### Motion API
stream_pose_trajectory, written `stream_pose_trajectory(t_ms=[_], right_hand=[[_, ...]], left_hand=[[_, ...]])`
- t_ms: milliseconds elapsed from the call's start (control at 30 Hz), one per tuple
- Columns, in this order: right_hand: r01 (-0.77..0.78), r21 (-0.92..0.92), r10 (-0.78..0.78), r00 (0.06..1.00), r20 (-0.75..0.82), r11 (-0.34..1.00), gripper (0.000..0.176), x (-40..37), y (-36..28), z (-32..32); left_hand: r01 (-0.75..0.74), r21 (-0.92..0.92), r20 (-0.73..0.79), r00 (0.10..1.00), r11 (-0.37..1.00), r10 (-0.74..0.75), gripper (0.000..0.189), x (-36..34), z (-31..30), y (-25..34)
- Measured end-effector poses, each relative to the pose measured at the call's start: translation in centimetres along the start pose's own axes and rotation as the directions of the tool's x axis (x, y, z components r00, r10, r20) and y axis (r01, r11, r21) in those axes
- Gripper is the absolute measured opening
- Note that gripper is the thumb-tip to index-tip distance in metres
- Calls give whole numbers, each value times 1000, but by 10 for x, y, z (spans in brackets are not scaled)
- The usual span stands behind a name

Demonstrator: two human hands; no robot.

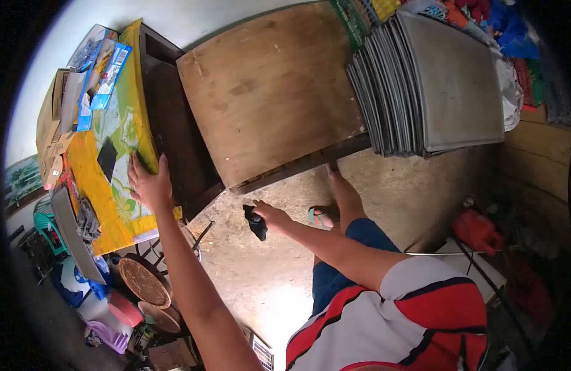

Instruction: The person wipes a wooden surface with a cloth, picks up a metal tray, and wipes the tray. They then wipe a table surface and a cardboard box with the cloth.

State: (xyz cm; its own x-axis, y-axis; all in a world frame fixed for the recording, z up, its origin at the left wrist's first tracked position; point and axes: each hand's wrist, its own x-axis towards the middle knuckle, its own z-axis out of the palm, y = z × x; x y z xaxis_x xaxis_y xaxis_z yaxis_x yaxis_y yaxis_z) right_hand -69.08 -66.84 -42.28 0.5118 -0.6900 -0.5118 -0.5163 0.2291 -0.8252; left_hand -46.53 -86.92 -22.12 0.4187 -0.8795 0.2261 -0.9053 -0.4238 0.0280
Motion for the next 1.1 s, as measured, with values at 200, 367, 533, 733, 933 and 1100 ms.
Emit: stream_pose_trajectory(t_ms=[200,367,533,733,933,1100], right_hand=[[80,525,293,754,-588,847,36,-11,17,-158],[-250,147,207,235,-950,957,41,30,106,-163],[-101,451,127,991,-28,887,39,86,19,95],[-65,631,84,997,1,773,27,30,-43,53],[-233,153,252,491,-834,960,40,114,-57,-225],[-673,-295,212,563,-799,679,43,216,-44,-210]], left_hand=[[17,-8,32,999,1000,-17,77,0,-5,1],[23,25,54,998,999,-25,77,-2,-7,4],[25,21,69,997,999,-27,79,0,-9,4],[22,-2,79,997,1000,-22,81,-1,-8,2],[14,2,58,998,1000,-14,79,-1,-8,3],[42,52,97,994,998,-47,77,1,-12,8]])
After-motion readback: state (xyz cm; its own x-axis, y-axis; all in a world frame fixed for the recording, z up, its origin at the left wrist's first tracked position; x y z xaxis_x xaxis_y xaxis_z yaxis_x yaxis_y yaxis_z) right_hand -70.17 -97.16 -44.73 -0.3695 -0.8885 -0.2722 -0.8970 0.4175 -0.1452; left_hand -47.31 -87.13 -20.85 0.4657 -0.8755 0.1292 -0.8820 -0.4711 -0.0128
